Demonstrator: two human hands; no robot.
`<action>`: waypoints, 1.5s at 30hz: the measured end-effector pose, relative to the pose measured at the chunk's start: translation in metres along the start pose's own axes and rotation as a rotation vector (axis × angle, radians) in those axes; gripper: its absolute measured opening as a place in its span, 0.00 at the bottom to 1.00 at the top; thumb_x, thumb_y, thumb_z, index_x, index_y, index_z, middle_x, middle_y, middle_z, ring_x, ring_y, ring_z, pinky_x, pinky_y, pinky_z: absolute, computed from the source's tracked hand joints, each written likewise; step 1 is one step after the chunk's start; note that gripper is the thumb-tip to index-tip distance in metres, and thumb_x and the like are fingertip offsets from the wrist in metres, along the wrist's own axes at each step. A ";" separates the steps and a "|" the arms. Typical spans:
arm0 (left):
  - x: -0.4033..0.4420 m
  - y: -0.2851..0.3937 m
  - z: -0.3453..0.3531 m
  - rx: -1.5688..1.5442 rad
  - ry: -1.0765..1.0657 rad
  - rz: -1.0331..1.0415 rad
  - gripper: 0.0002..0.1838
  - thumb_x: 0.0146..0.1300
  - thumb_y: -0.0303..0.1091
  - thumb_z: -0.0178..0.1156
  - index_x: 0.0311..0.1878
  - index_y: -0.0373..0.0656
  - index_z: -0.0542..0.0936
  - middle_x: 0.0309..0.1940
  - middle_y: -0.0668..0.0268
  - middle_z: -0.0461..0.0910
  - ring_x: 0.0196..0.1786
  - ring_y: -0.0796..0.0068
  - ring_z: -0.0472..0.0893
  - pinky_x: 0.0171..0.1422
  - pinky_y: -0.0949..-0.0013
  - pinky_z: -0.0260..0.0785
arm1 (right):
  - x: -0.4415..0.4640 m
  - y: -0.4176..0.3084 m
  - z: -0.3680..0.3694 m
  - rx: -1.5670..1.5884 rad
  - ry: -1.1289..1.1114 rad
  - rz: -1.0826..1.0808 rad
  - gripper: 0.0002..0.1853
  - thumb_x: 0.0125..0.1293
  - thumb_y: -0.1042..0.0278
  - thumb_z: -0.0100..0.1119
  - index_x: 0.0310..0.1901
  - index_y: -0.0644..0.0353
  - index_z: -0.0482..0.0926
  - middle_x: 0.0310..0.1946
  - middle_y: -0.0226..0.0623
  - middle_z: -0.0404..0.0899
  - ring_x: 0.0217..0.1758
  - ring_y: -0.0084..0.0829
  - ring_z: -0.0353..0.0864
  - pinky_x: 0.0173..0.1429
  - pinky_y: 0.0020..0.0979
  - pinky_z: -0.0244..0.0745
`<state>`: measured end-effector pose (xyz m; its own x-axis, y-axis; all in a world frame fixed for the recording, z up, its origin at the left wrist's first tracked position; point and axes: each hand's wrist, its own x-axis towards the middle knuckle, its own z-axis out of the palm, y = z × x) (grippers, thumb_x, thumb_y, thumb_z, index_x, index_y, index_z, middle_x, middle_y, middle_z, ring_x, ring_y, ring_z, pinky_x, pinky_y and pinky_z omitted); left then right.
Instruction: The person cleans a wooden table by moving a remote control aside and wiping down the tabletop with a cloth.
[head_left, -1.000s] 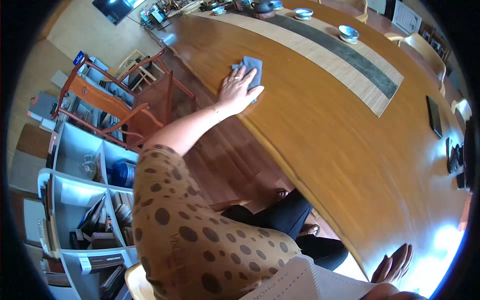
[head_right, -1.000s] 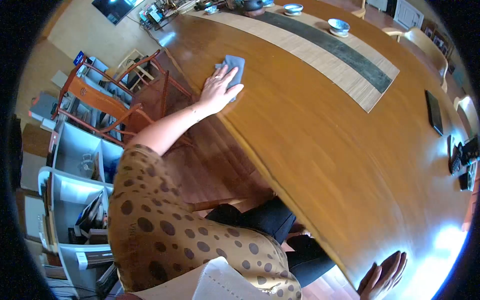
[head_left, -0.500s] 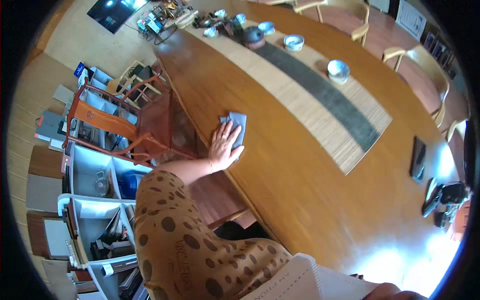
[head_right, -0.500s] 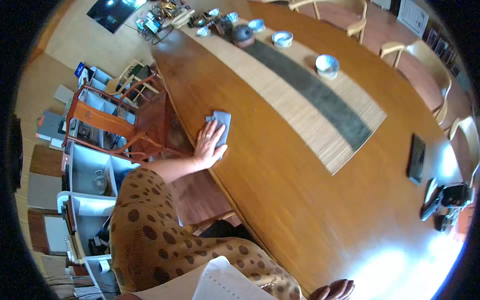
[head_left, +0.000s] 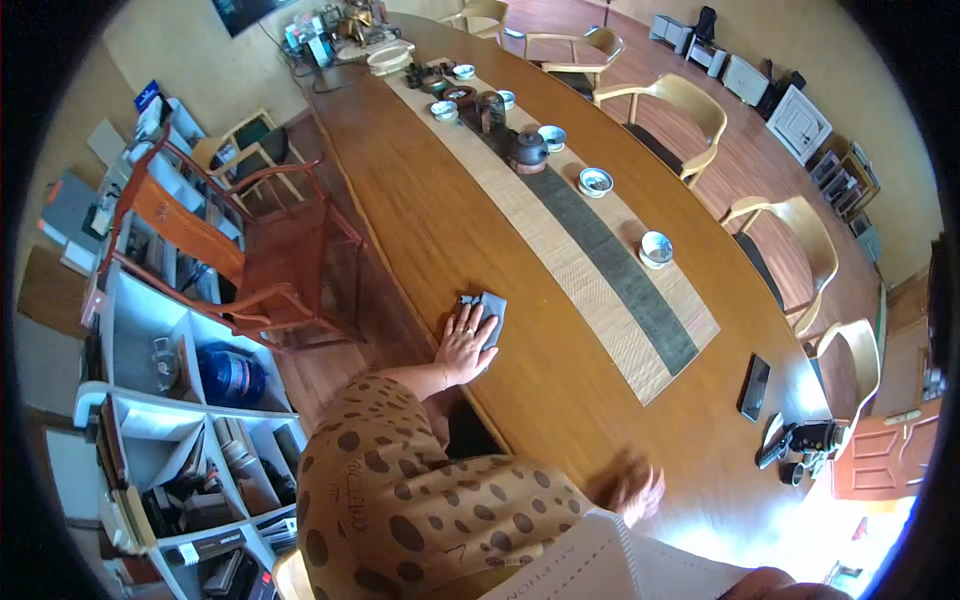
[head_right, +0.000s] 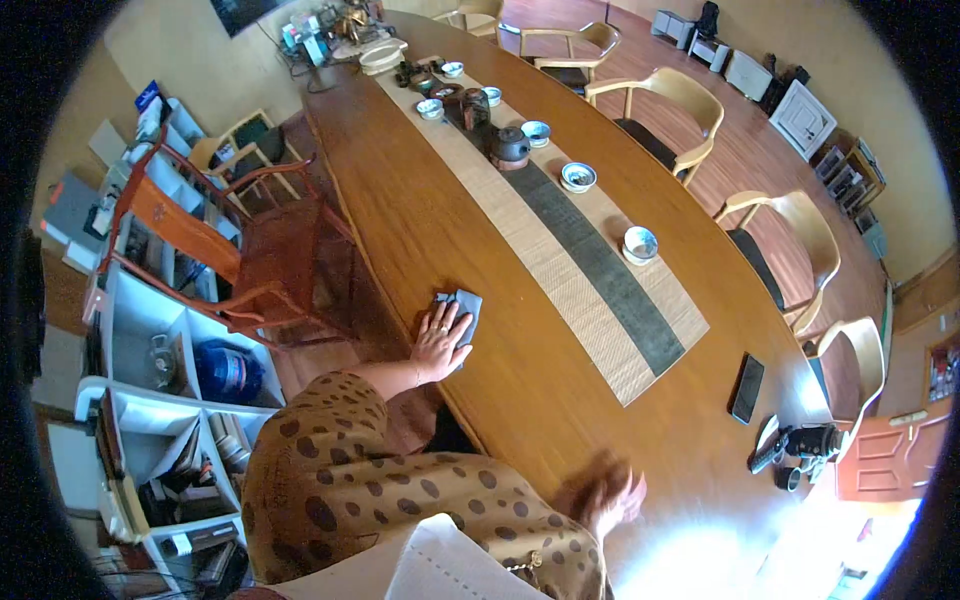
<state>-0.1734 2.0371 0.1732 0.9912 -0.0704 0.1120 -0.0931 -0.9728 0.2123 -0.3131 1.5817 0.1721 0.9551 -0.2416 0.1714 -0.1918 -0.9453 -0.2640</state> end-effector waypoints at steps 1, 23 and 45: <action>0.000 0.002 -0.003 0.004 -0.022 0.002 0.35 0.67 0.52 0.53 0.74 0.49 0.61 0.75 0.47 0.51 0.77 0.43 0.49 0.75 0.35 0.42 | 0.021 -0.031 0.020 0.032 0.009 0.039 0.33 0.65 0.49 0.58 0.70 0.48 0.63 0.73 0.42 0.58 0.76 0.46 0.54 0.72 0.58 0.50; 0.187 -0.010 0.034 -0.285 0.186 0.678 0.21 0.56 0.39 0.65 0.54 0.50 0.74 0.57 0.59 0.69 0.66 0.55 0.66 0.68 0.40 0.56 | 0.073 -0.125 0.061 -0.254 -0.008 0.396 0.29 0.70 0.43 0.48 0.68 0.45 0.67 0.74 0.33 0.58 0.77 0.38 0.53 0.73 0.62 0.45; 0.391 -0.405 -0.047 -0.065 0.053 0.141 0.22 0.68 0.42 0.55 0.64 0.55 0.70 0.72 0.62 0.62 0.77 0.59 0.57 0.76 0.37 0.42 | 0.101 -0.509 0.169 -0.068 0.010 0.269 0.29 0.65 0.53 0.56 0.67 0.49 0.68 0.72 0.45 0.60 0.77 0.51 0.51 0.76 0.59 0.42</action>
<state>0.2475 2.4144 0.1767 0.9616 -0.1922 0.1961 -0.2389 -0.9375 0.2529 -0.0806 2.0757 0.1632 0.8655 -0.4880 0.1133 -0.4534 -0.8591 -0.2374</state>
